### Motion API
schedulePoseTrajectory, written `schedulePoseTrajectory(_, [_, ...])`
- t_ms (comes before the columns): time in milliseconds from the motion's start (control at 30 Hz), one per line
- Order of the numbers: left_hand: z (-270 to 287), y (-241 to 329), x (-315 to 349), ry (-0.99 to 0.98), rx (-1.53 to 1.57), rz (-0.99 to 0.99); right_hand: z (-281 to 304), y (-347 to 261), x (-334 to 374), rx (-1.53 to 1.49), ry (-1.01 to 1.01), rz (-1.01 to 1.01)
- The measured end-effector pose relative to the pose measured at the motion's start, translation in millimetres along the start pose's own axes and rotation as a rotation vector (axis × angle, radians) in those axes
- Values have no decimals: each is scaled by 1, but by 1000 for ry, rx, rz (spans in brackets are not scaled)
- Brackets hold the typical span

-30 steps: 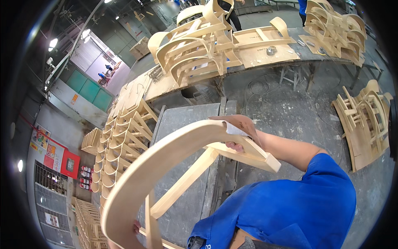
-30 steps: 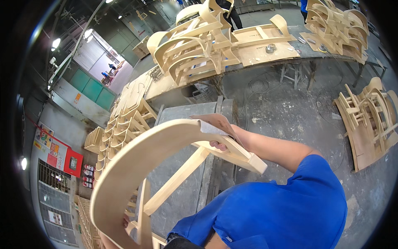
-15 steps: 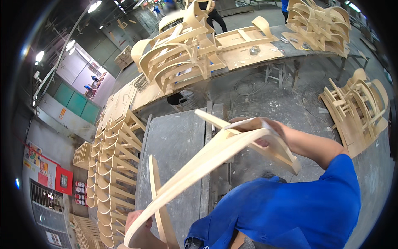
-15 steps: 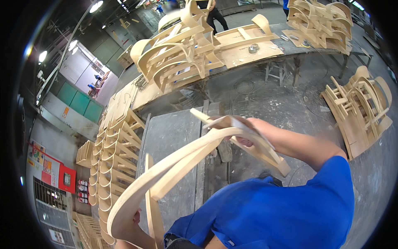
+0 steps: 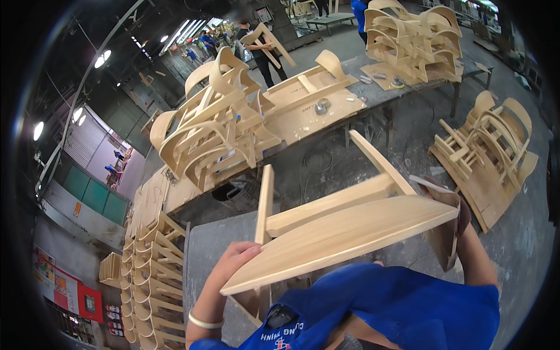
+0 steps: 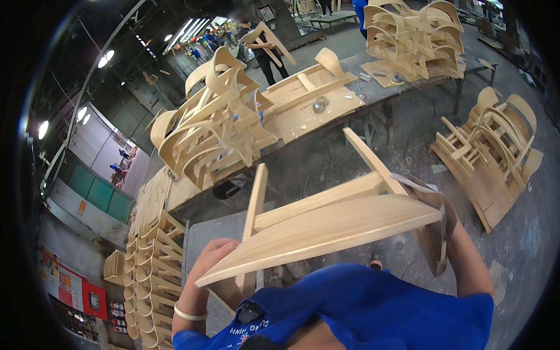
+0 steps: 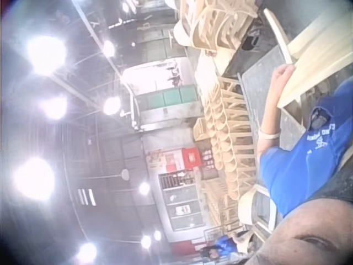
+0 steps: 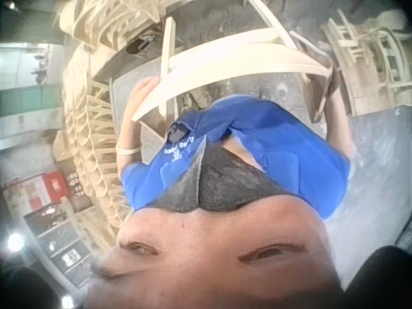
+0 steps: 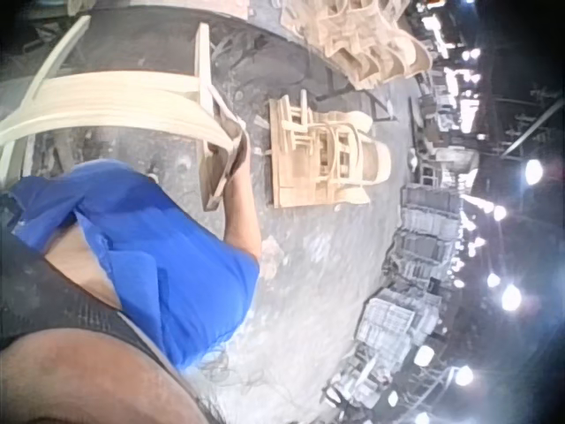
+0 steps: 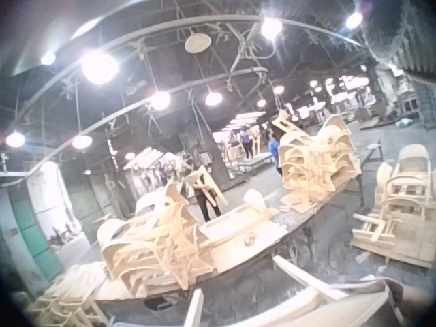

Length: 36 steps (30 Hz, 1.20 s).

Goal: The person sands the surfaces of wooden chair frames using a sanding block. They lift and rotate each chair to reach different sides, then place the finished chair onto a stack of completed units.

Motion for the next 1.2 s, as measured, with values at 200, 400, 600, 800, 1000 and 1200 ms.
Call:
schedulePoseTrajectory(200, [-47,21,-162,-203,-14,-86,99,31,-61,-105,164,-54])
schedulePoseTrajectory(400, [-66,11,-260,-157,-100,-190,171,99,-131,-122,370,-297])
schedulePoseTrajectory(600, [-34,1,-347,-94,53,-26,173,140,-235,-27,304,-223])
schedulePoseTrajectory(800, [-3,-7,-446,-15,-39,-93,164,165,-361,2,400,-230])
schedulePoseTrajectory(1000, [46,7,-560,29,-84,-159,166,195,-505,-13,234,-234])
schedulePoseTrajectory(1200, [81,35,-660,92,-171,-197,183,230,-644,210,91,-338])
Point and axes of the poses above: each hand's wrist, its own x-axis away from the middle knuckle, its own z-axis out of the back of the hand, y = z × x, the point moved 1 cm from there along -x, towards the middle knuckle, and after that the axes turned 1 degree about y, right-handed, at the moved point
